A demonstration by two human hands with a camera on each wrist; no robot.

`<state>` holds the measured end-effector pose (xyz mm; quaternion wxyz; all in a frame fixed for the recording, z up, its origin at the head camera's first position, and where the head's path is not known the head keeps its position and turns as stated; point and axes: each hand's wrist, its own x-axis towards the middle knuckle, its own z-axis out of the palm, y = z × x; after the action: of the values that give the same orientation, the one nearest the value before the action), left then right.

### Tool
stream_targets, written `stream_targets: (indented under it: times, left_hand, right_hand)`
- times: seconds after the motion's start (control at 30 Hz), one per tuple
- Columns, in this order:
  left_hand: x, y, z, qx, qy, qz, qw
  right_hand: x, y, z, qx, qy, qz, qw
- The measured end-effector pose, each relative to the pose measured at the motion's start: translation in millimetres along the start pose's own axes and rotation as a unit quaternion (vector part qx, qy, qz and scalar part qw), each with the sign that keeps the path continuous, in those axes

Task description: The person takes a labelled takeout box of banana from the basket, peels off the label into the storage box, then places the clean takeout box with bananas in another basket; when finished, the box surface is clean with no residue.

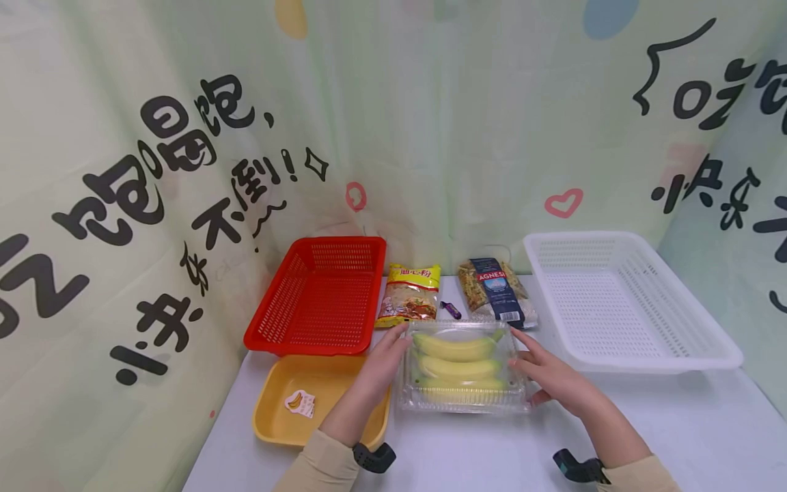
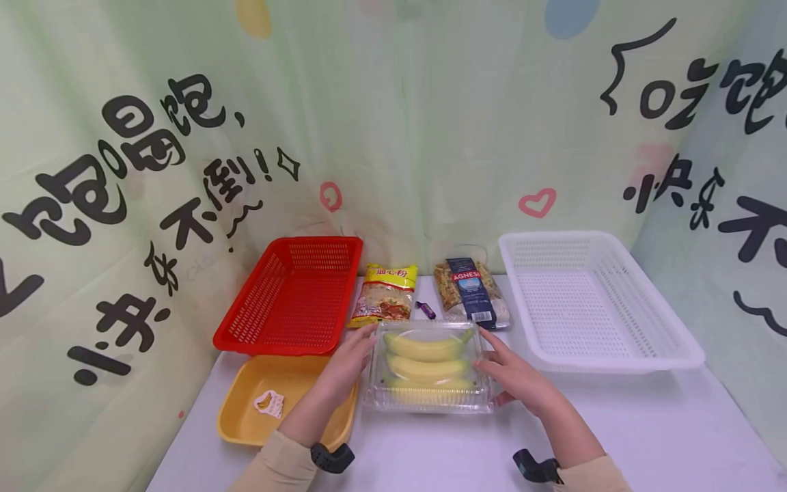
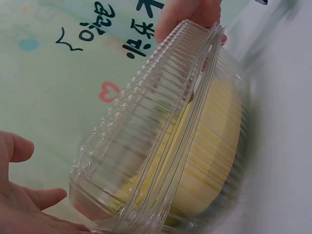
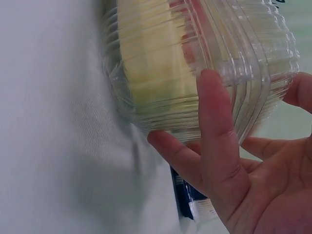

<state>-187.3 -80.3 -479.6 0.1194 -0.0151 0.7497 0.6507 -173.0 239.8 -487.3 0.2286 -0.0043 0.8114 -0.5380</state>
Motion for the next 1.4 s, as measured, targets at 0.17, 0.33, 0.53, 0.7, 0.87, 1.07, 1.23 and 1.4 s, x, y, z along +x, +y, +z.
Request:
stream_targets:
  times: [0.17, 0.33, 0.53, 0.7, 0.87, 1.07, 1.23, 1.4]
  left_hand:
    - [0.0, -0.7, 0.3, -0.002, 0.003, -0.008, 1.0]
    - [-1.7, 1.0, 0.4, -0.004, 0.005, -0.01, 0.9999]
    - [-2.0, 4.9, -1.3, -0.017, 0.009, -0.009, 0.9998]
    - [-1.2, 10.7, -5.0, -0.036, 0.011, -0.002, 0.9993]
    - [0.1, 16.8, -9.5, -0.056, 0.014, 0.003, 0.9983]
    - [5.1, 25.1, -15.1, -0.07, 0.01, 0.005, 0.9975]
    - [14.4, 33.6, -24.1, -0.052, -0.025, 0.005, 0.9983]
    - [26.9, 42.5, -35.7, -0.021, -0.081, -0.016, 0.9963]
  right_hand:
    - [1.2, -1, 1, -0.005, 0.007, -0.009, 0.9999]
    - [0.6, -4, 1, -0.018, 0.017, -0.016, 0.9996]
    - [-3.8, -13, 0, -0.022, 0.029, -0.024, 0.999]
    - [-6.2, -19, -3, -0.021, 0.044, -0.024, 0.9985]
    - [-6.5, -25, -6, -0.024, 0.059, -0.023, 0.9977]
    - [-8.2, -31, -12, -0.002, 0.06, -0.04, 0.9974]
    - [-8.7, -34, -16, 0.015, 0.053, -0.05, 0.9972]
    - [-8.9, -37, -18, 0.021, 0.046, -0.055, 0.9972]
